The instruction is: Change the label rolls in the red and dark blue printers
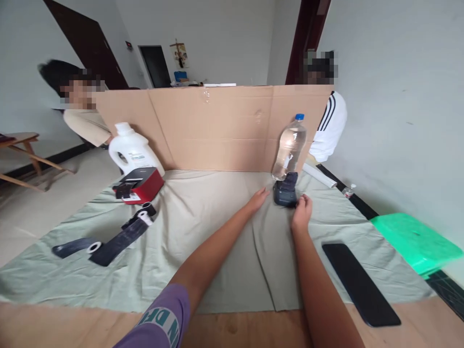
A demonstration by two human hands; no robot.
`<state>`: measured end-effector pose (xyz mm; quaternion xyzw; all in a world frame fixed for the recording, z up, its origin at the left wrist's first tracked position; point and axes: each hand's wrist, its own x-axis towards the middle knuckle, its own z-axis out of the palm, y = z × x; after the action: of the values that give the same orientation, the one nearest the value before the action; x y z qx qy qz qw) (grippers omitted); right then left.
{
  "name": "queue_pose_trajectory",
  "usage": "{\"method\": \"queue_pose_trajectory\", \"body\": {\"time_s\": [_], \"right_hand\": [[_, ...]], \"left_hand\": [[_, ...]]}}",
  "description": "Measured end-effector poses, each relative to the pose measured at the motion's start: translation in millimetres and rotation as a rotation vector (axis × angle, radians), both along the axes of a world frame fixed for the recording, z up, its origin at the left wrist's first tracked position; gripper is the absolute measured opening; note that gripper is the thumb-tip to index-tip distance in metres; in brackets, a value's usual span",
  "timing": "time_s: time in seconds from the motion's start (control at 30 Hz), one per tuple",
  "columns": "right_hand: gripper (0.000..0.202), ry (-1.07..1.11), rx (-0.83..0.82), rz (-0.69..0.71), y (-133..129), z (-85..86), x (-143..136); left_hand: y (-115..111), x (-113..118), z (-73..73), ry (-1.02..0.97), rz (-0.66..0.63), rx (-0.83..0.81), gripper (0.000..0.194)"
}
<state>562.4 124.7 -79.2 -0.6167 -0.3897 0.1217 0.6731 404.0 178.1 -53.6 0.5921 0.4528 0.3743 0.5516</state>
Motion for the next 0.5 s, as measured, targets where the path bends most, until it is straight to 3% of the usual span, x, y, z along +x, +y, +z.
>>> {"method": "queue_pose_trajectory", "body": {"time_s": [0.17,0.3,0.4,0.5], "right_hand": [[0.059,-0.005,-0.14,0.097,-2.1,-2.5,-5.1],[0.067,-0.172,-0.175,0.101,-4.1,-3.6,-17.2],[0.072,-0.363,-0.147,0.129,-9.0,0.5,-37.7],[0.067,-0.539,-0.074,0.22,-19.0,8.5,-79.6]], "left_hand": [[-4.5,31.0,-10.3,-0.009,-0.058,0.056,0.067],[-14.0,27.9,-8.5,0.07,-0.062,0.161,0.071],[-16.9,-2.2,-6.8,0.067,-0.019,0.229,0.072],[-24.3,-60.8,-10.4,-0.002,0.049,0.259,0.071]]}}
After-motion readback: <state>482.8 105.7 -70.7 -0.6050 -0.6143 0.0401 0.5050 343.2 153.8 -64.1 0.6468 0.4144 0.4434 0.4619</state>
